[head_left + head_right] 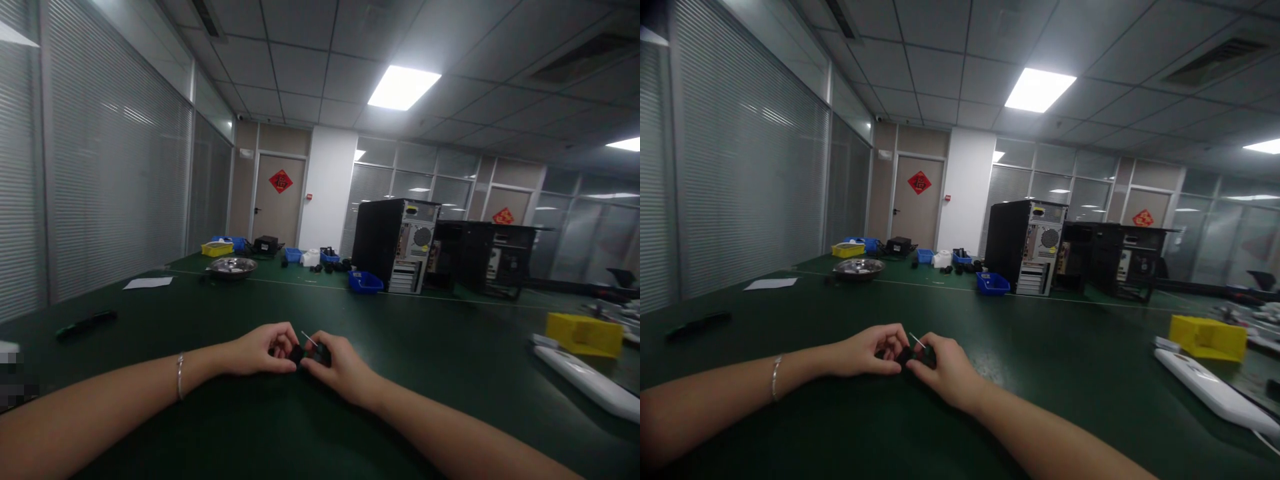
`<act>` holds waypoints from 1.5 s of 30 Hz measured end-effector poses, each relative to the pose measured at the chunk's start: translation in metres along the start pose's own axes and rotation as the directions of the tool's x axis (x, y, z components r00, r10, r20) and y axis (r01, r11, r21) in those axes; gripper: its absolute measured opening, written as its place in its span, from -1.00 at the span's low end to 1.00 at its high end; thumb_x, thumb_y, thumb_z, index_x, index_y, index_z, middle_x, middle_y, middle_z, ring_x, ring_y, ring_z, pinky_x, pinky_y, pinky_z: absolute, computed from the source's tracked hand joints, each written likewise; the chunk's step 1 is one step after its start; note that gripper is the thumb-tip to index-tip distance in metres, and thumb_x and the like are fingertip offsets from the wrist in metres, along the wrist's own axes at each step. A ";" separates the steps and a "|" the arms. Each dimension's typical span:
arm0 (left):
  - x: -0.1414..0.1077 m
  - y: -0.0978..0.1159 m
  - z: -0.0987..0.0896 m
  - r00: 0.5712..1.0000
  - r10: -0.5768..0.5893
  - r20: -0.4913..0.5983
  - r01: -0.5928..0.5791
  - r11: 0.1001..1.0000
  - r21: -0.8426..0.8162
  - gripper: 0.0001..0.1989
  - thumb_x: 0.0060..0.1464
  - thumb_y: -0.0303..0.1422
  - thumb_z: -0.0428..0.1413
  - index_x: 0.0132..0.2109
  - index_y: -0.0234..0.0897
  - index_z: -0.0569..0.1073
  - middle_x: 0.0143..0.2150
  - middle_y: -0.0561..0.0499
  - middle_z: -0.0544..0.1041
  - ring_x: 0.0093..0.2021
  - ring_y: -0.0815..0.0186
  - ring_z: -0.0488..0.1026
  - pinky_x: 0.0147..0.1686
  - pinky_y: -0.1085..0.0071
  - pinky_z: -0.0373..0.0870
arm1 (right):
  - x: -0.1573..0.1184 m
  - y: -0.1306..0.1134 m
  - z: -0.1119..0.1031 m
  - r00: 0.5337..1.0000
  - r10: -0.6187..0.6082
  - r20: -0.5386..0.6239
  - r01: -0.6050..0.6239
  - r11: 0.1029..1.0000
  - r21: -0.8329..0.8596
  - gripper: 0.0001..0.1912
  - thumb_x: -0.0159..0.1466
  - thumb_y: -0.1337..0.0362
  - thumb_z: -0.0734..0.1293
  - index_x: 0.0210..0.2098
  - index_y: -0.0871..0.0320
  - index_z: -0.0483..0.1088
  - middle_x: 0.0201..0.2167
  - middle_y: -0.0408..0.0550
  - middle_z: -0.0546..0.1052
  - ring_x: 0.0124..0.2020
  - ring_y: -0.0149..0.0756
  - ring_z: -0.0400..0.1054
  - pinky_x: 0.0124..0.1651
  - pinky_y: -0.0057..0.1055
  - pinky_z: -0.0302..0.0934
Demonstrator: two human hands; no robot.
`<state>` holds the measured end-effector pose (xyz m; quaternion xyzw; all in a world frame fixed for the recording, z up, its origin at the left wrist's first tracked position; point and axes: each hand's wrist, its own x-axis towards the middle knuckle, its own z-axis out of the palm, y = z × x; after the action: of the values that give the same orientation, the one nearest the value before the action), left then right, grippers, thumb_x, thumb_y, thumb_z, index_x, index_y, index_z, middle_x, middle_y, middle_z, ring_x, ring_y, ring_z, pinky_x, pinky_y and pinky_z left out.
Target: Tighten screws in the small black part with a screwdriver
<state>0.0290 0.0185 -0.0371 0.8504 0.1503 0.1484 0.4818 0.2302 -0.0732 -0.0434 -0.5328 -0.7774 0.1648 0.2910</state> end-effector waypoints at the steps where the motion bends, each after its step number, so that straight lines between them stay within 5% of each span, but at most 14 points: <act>1: 0.000 0.000 0.000 1.000 -0.001 0.003 0.001 1.000 -0.001 -0.62 -0.11 -0.30 0.20 -0.14 -0.28 0.29 -0.31 0.08 0.38 -0.34 0.41 0.30 -0.31 0.41 0.26 | 0.000 -0.001 0.000 1.000 -0.004 -0.006 0.004 1.000 0.001 -0.73 0.16 0.13 0.28 -0.20 0.14 0.33 -0.33 -0.11 0.44 -0.38 -0.37 0.29 -0.40 -0.50 0.11; 15: 0.000 -0.007 0.002 0.999 0.004 -0.032 -0.006 0.998 -0.070 -0.57 -0.15 -0.31 0.23 -0.15 -0.29 0.25 -0.30 0.07 0.41 -0.31 0.38 0.35 -0.29 0.37 0.26 | -0.002 -0.009 0.001 0.977 -0.121 -0.178 0.117 0.993 -0.033 -0.80 0.20 0.22 0.26 -0.21 0.16 0.38 -0.31 -0.07 0.44 -0.28 -0.32 0.30 -0.24 -0.43 0.16; 45: 0.004 -0.001 0.016 0.995 0.001 -0.103 -0.019 0.984 -0.177 -0.57 -0.15 -0.32 0.23 -0.18 -0.27 0.18 -0.34 0.09 0.43 -0.32 0.36 0.38 -0.30 0.38 0.26 | -0.002 -0.008 0.006 0.941 -0.239 -0.241 0.239 0.971 -0.030 -0.79 0.19 0.29 0.27 -0.16 0.12 0.38 -0.24 -0.03 0.38 -0.21 -0.30 0.29 -0.17 -0.39 0.21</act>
<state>0.0386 0.0082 -0.0451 0.7960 0.1566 0.2072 0.5467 0.2214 -0.0775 -0.0438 -0.4508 -0.7946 0.0618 0.4019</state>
